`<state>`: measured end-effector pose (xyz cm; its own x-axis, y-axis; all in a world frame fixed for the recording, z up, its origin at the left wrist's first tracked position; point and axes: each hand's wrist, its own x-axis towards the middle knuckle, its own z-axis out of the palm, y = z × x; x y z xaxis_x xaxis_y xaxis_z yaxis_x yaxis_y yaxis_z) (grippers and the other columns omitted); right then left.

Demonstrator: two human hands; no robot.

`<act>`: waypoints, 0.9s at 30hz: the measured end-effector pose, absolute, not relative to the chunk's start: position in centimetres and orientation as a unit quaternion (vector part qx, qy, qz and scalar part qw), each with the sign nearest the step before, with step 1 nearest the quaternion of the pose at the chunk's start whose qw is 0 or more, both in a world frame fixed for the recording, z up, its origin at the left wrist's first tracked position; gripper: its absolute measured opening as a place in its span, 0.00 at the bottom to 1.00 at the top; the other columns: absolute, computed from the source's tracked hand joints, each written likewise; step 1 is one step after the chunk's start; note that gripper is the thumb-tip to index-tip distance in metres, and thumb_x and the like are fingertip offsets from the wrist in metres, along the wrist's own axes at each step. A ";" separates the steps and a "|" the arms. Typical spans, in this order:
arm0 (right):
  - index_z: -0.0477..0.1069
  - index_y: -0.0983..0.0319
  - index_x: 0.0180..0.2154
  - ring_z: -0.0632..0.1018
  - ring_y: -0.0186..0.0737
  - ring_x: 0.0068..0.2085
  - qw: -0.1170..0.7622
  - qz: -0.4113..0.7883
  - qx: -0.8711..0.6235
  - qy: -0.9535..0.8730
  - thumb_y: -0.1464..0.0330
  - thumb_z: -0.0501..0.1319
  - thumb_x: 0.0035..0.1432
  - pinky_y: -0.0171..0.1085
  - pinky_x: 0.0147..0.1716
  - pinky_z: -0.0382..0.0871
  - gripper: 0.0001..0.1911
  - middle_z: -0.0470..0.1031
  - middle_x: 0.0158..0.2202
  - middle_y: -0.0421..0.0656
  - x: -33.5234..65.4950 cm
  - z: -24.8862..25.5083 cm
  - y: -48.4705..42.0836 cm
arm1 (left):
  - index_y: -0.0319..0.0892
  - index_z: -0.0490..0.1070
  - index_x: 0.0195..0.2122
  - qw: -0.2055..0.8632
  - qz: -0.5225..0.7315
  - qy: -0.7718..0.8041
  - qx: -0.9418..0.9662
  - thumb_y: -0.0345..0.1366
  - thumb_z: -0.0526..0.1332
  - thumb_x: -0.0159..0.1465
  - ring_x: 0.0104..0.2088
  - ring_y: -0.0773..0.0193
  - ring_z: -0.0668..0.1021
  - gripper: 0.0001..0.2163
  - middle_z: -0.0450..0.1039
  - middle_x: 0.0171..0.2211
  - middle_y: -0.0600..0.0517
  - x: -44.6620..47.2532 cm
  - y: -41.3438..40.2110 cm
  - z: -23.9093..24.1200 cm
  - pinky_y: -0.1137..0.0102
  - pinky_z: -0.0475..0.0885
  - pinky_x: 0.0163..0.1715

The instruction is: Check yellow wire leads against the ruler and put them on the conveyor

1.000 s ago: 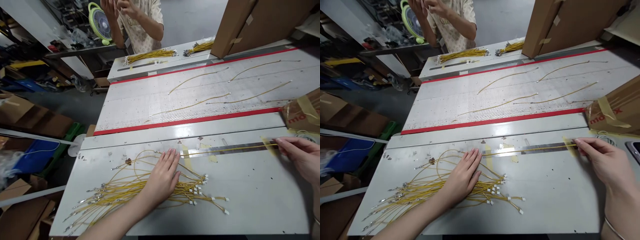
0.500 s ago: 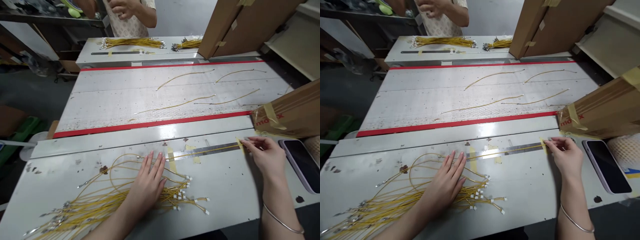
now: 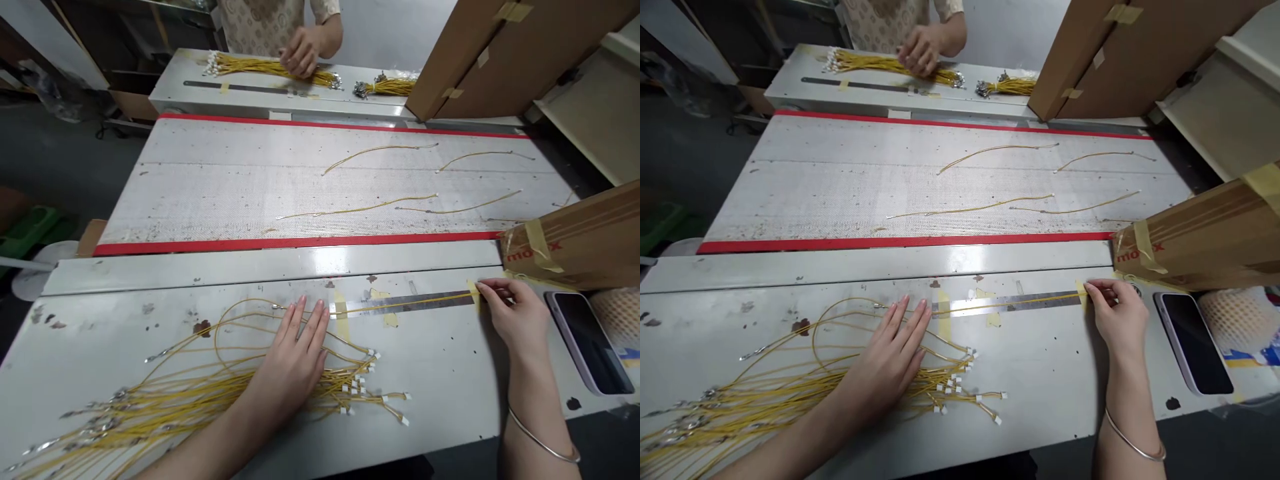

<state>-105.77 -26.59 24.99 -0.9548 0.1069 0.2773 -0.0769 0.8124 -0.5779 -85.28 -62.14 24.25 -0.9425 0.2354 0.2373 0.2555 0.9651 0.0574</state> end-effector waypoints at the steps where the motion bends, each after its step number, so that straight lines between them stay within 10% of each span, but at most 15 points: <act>1: 0.74 0.59 0.32 0.69 0.40 0.29 0.156 0.294 0.009 -0.943 0.53 0.61 0.53 0.43 0.36 0.65 0.16 0.73 0.32 0.44 -105.8 25.0 -26.6 | 0.31 0.58 0.66 0.113 -0.042 -0.985 -0.124 0.32 0.49 0.69 0.70 0.40 0.52 0.25 0.58 0.67 0.41 -85.3 -62.1 24.3 0.48 0.59 0.65; 8: 0.78 0.62 0.33 0.66 0.35 0.26 0.218 0.373 0.018 -0.902 0.52 0.65 0.51 0.40 0.30 0.64 0.19 0.72 0.34 0.44 -104.5 26.3 -29.3 | 0.29 0.62 0.64 0.125 -0.034 -0.984 -0.124 0.32 0.49 0.70 0.68 0.37 0.56 0.23 0.59 0.66 0.39 -85.3 -61.9 24.5 0.48 0.61 0.64; 17: 0.80 0.57 0.34 0.71 0.36 0.28 -0.090 0.423 0.343 -0.834 0.62 0.63 0.61 0.38 0.27 0.67 0.08 0.75 0.34 0.43 -99.7 28.1 -42.5 | 0.27 0.61 0.65 0.122 -0.026 -0.984 -0.125 0.34 0.51 0.70 0.66 0.35 0.61 0.24 0.60 0.66 0.37 -85.3 -61.8 24.7 0.49 0.61 0.63; 27: 0.67 0.59 0.35 0.70 0.43 0.38 -0.092 0.295 0.463 -0.831 0.69 0.55 0.67 0.45 0.41 0.67 0.06 0.71 0.35 0.45 -98.8 27.7 -45.8 | 0.29 0.62 0.64 0.134 -0.038 -0.983 -0.116 0.37 0.52 0.70 0.66 0.38 0.62 0.24 0.61 0.66 0.39 -85.2 -61.9 24.6 0.51 0.58 0.65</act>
<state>-98.81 -45.78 27.67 -0.5537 -0.8241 0.1198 -0.7153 0.3970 -0.5751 -85.23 -61.90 24.58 -0.9373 0.2174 0.2723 0.2377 0.9703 0.0437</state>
